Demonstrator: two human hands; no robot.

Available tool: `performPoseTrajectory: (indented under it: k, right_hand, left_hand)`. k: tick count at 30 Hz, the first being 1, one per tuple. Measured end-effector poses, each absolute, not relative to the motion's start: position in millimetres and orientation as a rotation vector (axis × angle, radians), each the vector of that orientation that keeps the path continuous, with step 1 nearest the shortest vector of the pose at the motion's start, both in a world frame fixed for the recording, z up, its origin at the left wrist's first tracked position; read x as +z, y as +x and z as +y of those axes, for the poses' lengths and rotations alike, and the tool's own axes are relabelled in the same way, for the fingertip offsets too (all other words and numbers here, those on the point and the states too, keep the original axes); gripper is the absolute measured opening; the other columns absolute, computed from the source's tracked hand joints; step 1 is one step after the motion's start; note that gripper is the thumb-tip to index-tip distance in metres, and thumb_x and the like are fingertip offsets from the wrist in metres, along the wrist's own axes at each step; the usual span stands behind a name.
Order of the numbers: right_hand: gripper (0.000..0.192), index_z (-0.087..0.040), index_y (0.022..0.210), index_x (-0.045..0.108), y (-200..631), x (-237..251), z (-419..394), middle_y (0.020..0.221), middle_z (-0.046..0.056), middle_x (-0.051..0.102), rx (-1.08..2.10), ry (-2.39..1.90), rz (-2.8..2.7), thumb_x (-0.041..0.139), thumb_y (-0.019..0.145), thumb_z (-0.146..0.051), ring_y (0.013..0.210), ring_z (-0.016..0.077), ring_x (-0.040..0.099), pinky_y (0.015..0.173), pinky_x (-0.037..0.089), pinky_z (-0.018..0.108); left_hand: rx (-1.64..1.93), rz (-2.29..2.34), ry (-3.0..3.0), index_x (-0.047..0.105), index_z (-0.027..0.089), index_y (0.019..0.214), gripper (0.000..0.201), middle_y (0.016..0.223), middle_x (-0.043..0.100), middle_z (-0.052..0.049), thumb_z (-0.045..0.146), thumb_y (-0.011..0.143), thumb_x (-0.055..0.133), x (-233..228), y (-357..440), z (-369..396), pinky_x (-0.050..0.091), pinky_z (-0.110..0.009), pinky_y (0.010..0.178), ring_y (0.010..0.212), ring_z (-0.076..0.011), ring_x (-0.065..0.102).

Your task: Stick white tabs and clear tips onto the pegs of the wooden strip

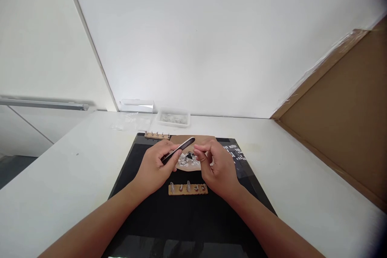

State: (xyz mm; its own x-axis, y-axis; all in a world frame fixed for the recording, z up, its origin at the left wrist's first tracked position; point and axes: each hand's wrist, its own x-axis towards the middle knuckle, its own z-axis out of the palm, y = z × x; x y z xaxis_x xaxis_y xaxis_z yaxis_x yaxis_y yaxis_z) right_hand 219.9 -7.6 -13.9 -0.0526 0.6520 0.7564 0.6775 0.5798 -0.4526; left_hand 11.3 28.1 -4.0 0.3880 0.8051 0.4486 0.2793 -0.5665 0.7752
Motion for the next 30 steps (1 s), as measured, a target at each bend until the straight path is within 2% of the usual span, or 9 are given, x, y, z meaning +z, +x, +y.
performPoseTrajectory:
  k: [3,9,16,21,26,30]
  right_hand:
    - [0.005,-0.023,0.105,0.064,218.1,-13.8,-6.7,0.089,0.001,0.071,-0.087,-1.121,-1.716,0.061,0.105,-0.02,0.076,0.0168,0.066,0.062,0.047,0.03]
    - [0.003,-0.022,0.105,0.063,214.9,-16.4,-4.5,0.088,0.002,0.071,-0.197,-1.11,-1.753,0.062,0.105,-0.019,0.078,0.0176,0.067,0.067,0.049,0.031]
    - [0.005,-0.023,0.104,0.061,214.3,-17.0,-3.8,0.086,0.0,0.07,-0.196,-1.139,-1.759,0.066,0.104,-0.022,0.07,0.0155,0.063,0.06,0.045,0.029]
    - [0.006,-0.023,0.1,0.059,212.0,-13.8,-5.6,0.088,0.001,0.07,-0.113,-1.193,-1.752,0.064,0.104,-0.022,0.07,0.0156,0.063,0.06,0.045,0.029]
    - [0.015,-0.024,0.091,0.056,209.5,-16.0,-3.0,0.078,0.0,0.068,-0.214,-1.12,-1.84,0.062,0.105,-0.022,0.07,0.0174,0.064,0.063,0.045,0.03]
    - [0.015,-0.023,0.092,0.055,209.4,-15.9,2.7,0.08,0.002,0.068,-0.279,-1.176,-1.772,0.059,0.106,-0.02,0.072,0.0185,0.063,0.063,0.041,0.032]
  left_hand:
    - [1.079,0.9,1.894,0.082,0.026,0.12,0.024,0.09,0.068,0.0,0.034,0.103,0.065,-3.5,13.4,25.7,0.054,-0.024,0.062,0.055,-0.0069,0.065]
    - [0.964,0.856,1.717,0.081,0.03,0.125,0.029,0.089,0.069,-0.001,0.038,0.102,0.066,-1.2,16.3,20.8,0.051,-0.018,0.05,0.053,-0.0059,0.065]
    - [0.918,0.852,1.642,0.08,0.031,0.128,0.032,0.09,0.07,-0.002,0.042,0.1,0.069,-3.3,15.0,22.3,0.049,-0.017,0.044,0.05,-0.0055,0.062]
    - [0.927,0.895,1.703,0.081,0.027,0.126,0.033,0.073,0.066,0.001,0.043,0.102,0.066,-2.4,14.8,22.3,0.049,-0.019,0.046,0.049,-0.0076,0.057]
    - [0.932,0.925,1.794,0.086,0.023,0.107,0.032,0.063,0.066,0.0,0.043,0.104,0.061,-0.3,14.8,22.5,0.047,-0.024,0.052,0.052,-0.0118,0.051]
    - [0.938,0.923,1.787,0.084,0.022,0.095,0.033,0.059,0.064,-0.001,0.043,0.104,0.061,1.4,15.1,22.4,0.045,-0.026,0.055,0.061,-0.0159,0.053]
